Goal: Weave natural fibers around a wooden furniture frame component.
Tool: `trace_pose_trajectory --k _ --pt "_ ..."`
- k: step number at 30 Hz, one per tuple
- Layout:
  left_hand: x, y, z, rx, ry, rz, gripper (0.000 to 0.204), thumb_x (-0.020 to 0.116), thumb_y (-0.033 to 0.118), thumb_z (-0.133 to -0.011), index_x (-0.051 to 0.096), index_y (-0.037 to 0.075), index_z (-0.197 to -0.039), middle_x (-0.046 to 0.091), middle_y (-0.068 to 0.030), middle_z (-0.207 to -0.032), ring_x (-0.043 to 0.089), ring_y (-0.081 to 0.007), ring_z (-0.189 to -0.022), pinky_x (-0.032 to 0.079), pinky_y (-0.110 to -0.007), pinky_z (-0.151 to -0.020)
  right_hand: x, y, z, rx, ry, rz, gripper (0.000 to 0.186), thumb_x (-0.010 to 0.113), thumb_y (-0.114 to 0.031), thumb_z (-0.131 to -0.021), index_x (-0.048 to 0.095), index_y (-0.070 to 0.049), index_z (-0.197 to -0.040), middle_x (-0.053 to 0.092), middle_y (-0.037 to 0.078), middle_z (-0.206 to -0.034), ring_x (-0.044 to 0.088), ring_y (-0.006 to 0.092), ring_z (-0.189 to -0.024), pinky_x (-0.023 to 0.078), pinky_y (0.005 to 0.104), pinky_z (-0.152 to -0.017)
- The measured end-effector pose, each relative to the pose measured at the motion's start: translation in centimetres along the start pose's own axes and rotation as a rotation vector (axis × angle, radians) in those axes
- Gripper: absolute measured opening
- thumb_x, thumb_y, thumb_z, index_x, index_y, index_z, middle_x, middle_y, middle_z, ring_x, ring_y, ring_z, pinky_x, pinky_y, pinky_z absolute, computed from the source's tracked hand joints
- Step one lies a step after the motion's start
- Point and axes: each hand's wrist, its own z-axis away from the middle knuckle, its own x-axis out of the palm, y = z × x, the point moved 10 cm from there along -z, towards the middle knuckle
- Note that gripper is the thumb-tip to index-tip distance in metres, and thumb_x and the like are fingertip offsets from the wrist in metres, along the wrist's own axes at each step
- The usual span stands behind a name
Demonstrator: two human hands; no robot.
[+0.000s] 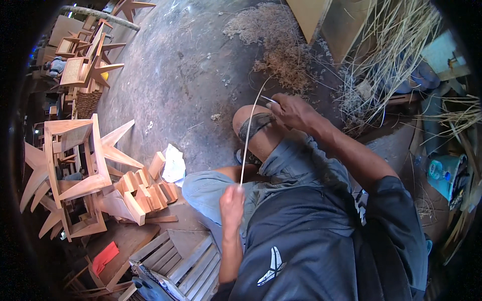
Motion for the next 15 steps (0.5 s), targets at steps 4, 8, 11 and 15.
trace_pose_trajectory --k 4,8,11,15 --pt "4.3 6.3 -8.1 0.213 0.010 0.024 0.020 0.050 0.018 -0.089 0.057 -0.001 -0.085 0.053 -0.0127 -0.065 0.051 -0.0199 -0.059 0.043 -0.034 -0.058 1.4 -0.4 0.0 -0.148 0.049 0.256 0.031 0.043 -0.027 -0.091 0.053 0.002 -0.096 0.059 0.027 -0.080 0.060 0.0425 -0.074 0.047 0.0474 -0.065" --pt "6.0 7.4 -11.8 0.261 0.055 -0.098 0.023 0.047 0.018 -0.088 0.055 -0.003 -0.084 0.053 -0.0186 -0.068 0.052 -0.0219 -0.061 0.043 -0.036 -0.060 4.1 -2.6 2.1 -0.156 -0.027 0.426 0.029 0.047 -0.028 -0.090 0.049 0.001 -0.095 0.061 0.026 -0.080 0.061 0.0419 -0.073 0.048 0.0485 -0.061" --pt "5.5 7.1 -10.2 0.224 0.026 -0.087 0.022 0.047 0.018 -0.088 0.055 -0.002 -0.084 0.052 -0.0167 -0.066 0.051 -0.0197 -0.060 0.043 -0.034 -0.058 4.7 -2.4 2.8 -0.207 0.029 0.423 0.030 0.050 -0.029 -0.088 0.047 -0.002 -0.101 0.063 0.023 -0.081 0.061 0.0410 -0.073 0.049 0.0482 -0.066" --pt "3.7 2.2 -4.5 0.003 -0.150 0.105 0.017 0.049 0.017 -0.088 0.058 0.004 -0.080 0.047 0.0018 -0.060 0.039 -0.0050 -0.052 0.031 -0.022 -0.046 3.5 -2.7 3.1 -0.318 0.143 0.412 0.027 0.051 -0.027 -0.088 0.047 -0.002 -0.097 0.062 0.022 -0.079 0.061 0.0396 -0.072 0.049 0.0472 -0.063"
